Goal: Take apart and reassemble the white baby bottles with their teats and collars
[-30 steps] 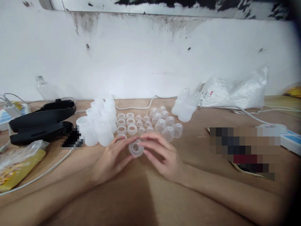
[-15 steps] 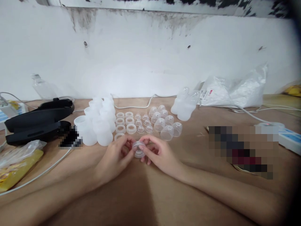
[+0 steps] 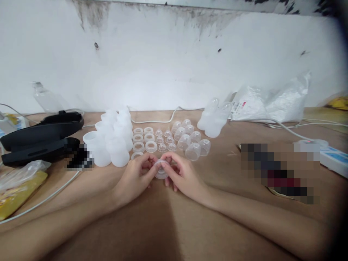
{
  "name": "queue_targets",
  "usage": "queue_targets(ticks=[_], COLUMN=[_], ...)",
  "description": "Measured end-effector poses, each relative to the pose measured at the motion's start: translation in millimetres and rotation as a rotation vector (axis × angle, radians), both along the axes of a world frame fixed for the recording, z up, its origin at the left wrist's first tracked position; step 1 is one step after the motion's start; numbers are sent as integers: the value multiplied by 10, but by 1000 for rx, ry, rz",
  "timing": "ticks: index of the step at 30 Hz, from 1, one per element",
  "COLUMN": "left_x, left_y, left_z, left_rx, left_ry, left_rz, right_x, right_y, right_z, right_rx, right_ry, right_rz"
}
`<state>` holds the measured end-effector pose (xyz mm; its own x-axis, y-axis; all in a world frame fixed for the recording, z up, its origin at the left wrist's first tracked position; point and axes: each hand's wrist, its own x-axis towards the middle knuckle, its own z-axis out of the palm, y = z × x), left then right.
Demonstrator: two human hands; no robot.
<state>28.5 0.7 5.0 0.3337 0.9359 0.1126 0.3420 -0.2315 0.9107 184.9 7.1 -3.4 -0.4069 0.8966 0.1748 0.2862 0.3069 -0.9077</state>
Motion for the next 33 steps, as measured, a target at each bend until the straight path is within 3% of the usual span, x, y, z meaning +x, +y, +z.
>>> queue_targets(ticks=[9,12,17,26,33], left_x=[92,59,-30,-96,-55], left_y=[2,49,89,117,116], left_z=[8,-25,-25,80,50], left_rx=[31,6,-64,166,203], left_ry=[0,-65,-173,232,223], left_rz=[-23,-69,-121,-96,-30], right_x=[27,30,41,51,43], right_y=[8,20,32,42,28], right_z=[-14,-19,-24,-99,-71], right_rx=[305,218,2,95,121], right_ry=[-146,-87,90,46,-13], right_rz=[-71,-56,83,-5,-9])
